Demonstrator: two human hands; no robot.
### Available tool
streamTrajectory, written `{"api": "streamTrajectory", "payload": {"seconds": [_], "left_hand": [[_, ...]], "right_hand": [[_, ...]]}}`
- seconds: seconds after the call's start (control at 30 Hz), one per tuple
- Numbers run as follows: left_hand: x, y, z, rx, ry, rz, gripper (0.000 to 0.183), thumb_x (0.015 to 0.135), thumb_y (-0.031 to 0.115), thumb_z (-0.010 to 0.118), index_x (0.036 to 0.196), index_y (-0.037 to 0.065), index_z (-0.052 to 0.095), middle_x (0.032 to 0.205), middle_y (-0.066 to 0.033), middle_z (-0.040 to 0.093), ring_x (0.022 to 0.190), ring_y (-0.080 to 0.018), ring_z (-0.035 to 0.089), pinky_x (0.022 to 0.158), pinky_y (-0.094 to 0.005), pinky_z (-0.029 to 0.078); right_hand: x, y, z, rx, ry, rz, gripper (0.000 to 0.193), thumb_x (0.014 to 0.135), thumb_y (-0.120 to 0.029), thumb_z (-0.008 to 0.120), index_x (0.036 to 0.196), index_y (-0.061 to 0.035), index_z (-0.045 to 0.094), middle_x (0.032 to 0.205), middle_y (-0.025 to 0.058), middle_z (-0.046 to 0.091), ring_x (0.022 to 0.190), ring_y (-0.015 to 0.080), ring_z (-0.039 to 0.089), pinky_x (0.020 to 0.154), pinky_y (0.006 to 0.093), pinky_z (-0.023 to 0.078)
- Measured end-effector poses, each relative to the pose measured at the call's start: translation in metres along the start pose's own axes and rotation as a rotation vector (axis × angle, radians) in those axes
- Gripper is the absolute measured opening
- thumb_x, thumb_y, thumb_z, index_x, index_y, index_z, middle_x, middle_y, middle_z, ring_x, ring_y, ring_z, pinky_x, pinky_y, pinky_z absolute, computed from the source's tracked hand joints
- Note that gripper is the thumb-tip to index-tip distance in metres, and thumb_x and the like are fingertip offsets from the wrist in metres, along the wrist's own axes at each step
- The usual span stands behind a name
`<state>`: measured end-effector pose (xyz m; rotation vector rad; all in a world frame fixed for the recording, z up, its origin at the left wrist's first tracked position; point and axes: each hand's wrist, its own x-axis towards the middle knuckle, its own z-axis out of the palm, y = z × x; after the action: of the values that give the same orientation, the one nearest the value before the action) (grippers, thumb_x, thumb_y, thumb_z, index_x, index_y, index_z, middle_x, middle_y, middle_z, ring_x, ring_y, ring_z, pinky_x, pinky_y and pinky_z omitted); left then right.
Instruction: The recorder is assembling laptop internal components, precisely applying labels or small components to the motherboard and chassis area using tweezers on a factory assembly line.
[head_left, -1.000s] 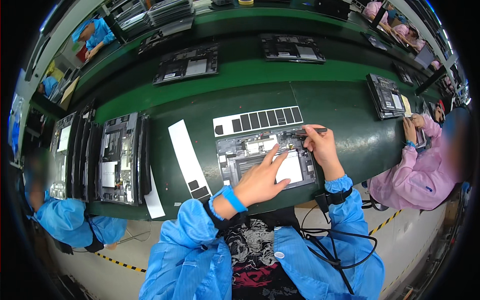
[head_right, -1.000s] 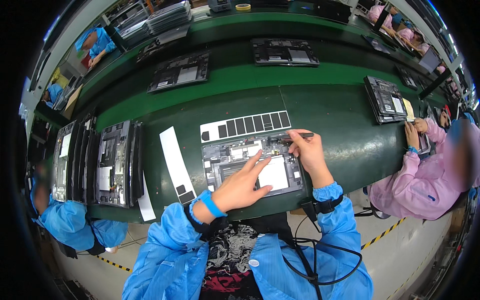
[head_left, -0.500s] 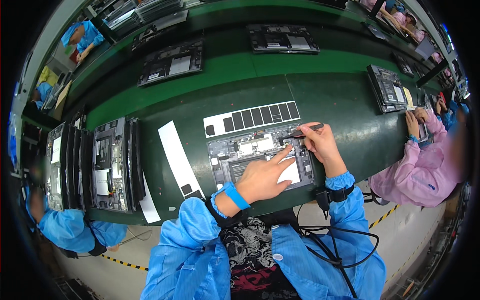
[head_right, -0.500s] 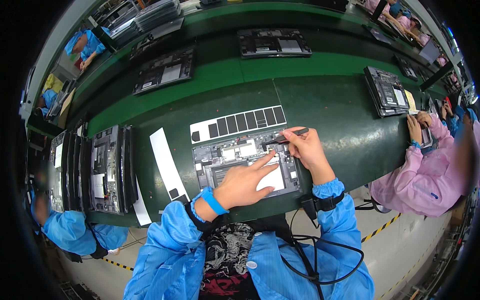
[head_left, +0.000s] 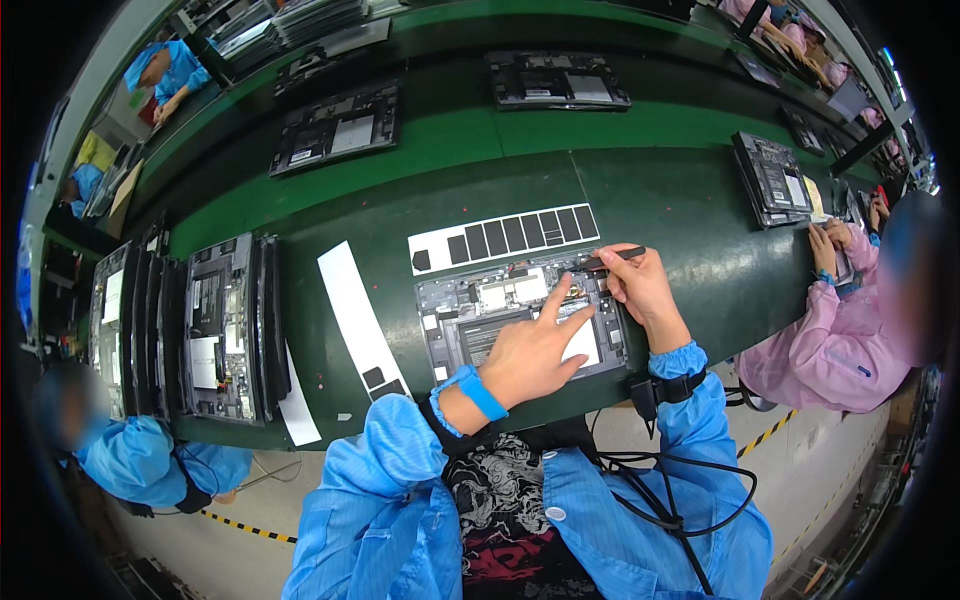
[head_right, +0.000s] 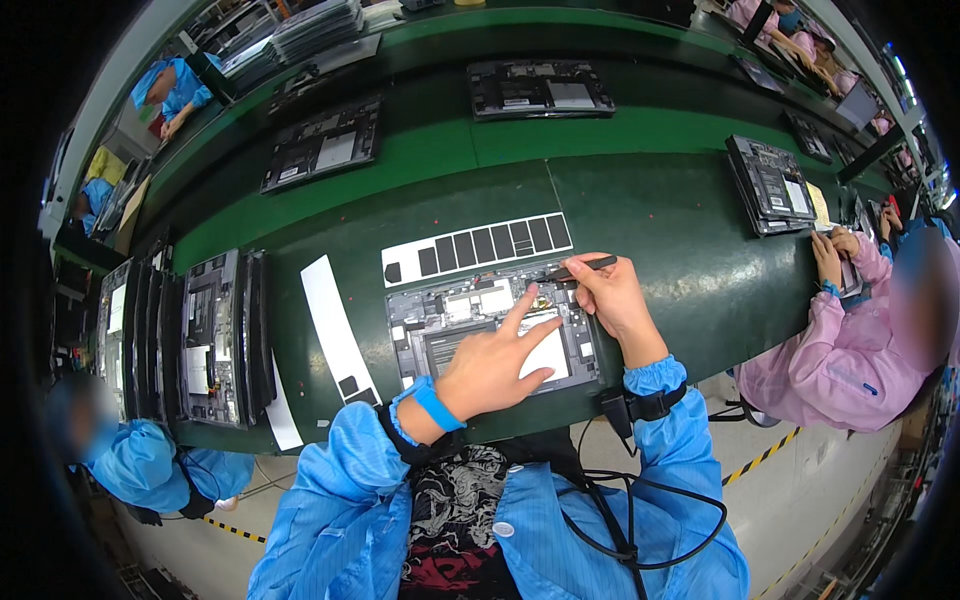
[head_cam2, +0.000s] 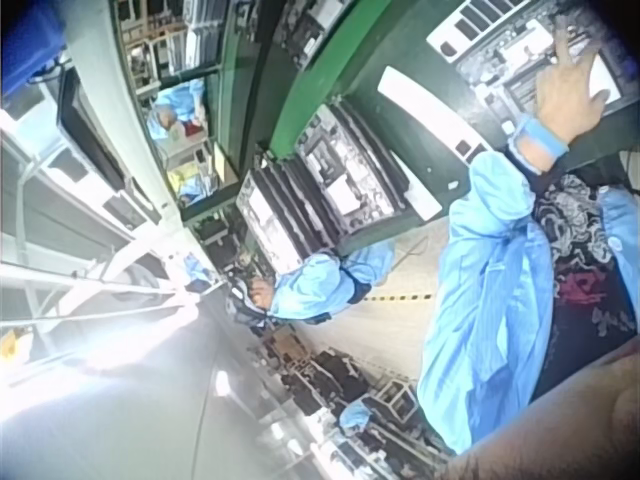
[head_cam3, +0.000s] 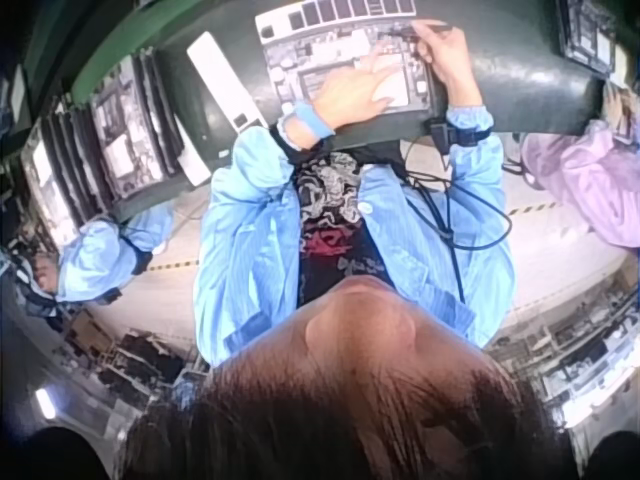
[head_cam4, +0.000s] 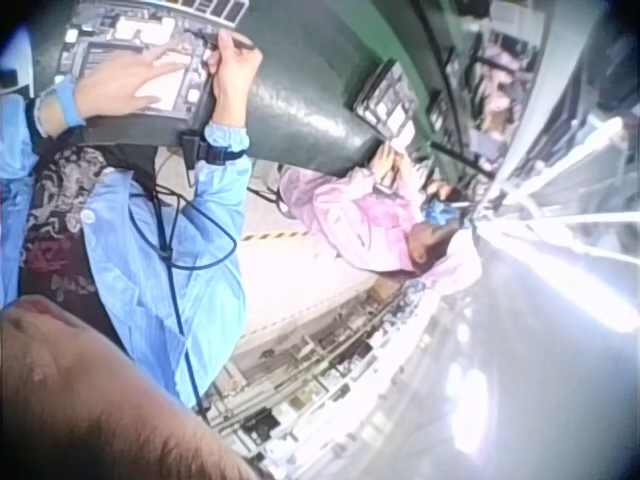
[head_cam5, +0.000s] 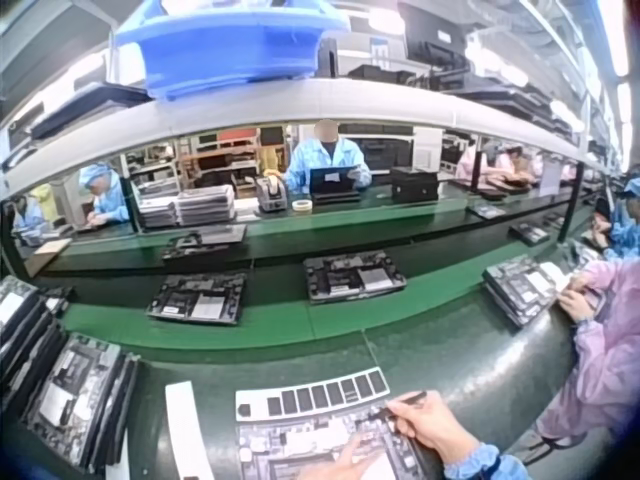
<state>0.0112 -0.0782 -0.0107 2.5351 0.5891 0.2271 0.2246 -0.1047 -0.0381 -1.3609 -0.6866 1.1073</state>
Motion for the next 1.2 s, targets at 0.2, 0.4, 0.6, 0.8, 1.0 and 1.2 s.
{"api": "streamTrajectory", "payload": {"seconds": [0.2, 0.4, 0.6, 0.8, 1.0, 1.2], "left_hand": [[0.011, 0.013, 0.018, 0.114, 0.033, -0.084, 0.073, 0.078, 0.045, 0.068, 0.136, 0.010, 0.044, 0.141, -0.0339, 0.031, 0.063, -0.0365, 0.067, 0.056, -0.0411, 0.056], [0.019, 0.012, 0.019, 0.159, 0.078, -0.095, 0.085, 0.075, 0.049, 0.070, 0.143, 0.013, 0.034, 0.138, -0.0412, 0.028, 0.059, -0.0376, 0.066, 0.053, -0.0404, 0.055], [-0.060, 0.006, -0.034, -0.036, 0.200, -0.115, 0.075, 0.083, 0.034, 0.067, 0.143, 0.008, 0.032, 0.138, -0.0274, 0.039, 0.104, -0.0397, 0.058, 0.084, -0.0431, 0.051], [-0.141, -0.021, -0.017, -0.931, 0.346, -0.600, 0.058, 0.088, 0.016, 0.064, 0.138, 0.002, 0.037, 0.146, -0.0237, 0.032, 0.134, -0.0328, 0.036, 0.101, -0.0416, 0.042], [-0.104, -0.032, -0.029, -1.165, 0.445, -0.392, 0.039, 0.087, 0.008, 0.059, 0.126, 0.006, 0.055, 0.144, -0.0250, 0.037, 0.141, -0.0309, 0.025, 0.111, -0.0374, 0.023], [-0.073, -0.049, -0.036, -1.027, 0.347, -0.308, 0.040, 0.085, 0.010, 0.064, 0.124, 0.004, 0.055, 0.142, -0.0238, 0.038, 0.132, -0.0294, 0.040, 0.103, -0.0344, 0.037]], "right_hand": [[0.000, 0.008, -0.004, 0.046, 0.016, -0.065, 0.028, 0.091, -0.018, 0.064, 0.106, 0.0061, 0.062, 0.079, 0.0087, 0.064, 0.048, 0.0084, 0.052, 0.039, 0.0204, 0.038], [0.004, 0.004, -0.005, 0.146, 0.253, -0.221, 0.043, 0.095, -0.031, 0.058, 0.121, 0.0026, 0.057, 0.108, 0.0112, 0.065, 0.063, 0.0102, 0.060, 0.046, 0.0193, 0.043], [-0.038, 0.010, -0.015, -0.137, 0.284, -0.315, 0.037, 0.099, -0.027, 0.049, 0.121, 0.0027, 0.056, 0.111, 0.0157, 0.064, 0.089, 0.0189, 0.065, 0.078, 0.0285, 0.049], [-0.086, 0.026, 0.014, -0.980, 0.277, -0.339, 0.038, 0.091, -0.017, 0.056, 0.128, -0.0107, 0.055, 0.130, 0.0214, 0.053, 0.122, 0.0382, 0.048, 0.102, 0.0414, 0.039], [-0.070, 0.023, 0.000, -0.051, 0.201, -0.277, 0.044, 0.091, 0.003, 0.050, 0.135, 0.0016, 0.046, 0.136, 0.0137, 0.049, 0.122, 0.0210, 0.048, 0.105, 0.0308, 0.034], [-0.054, -0.003, -0.011, 0.209, 0.309, -0.362, 0.047, 0.090, 0.006, 0.048, 0.136, 0.0020, 0.041, 0.128, 0.0193, 0.054, 0.112, 0.0212, 0.057, 0.096, 0.0302, 0.046]]}}
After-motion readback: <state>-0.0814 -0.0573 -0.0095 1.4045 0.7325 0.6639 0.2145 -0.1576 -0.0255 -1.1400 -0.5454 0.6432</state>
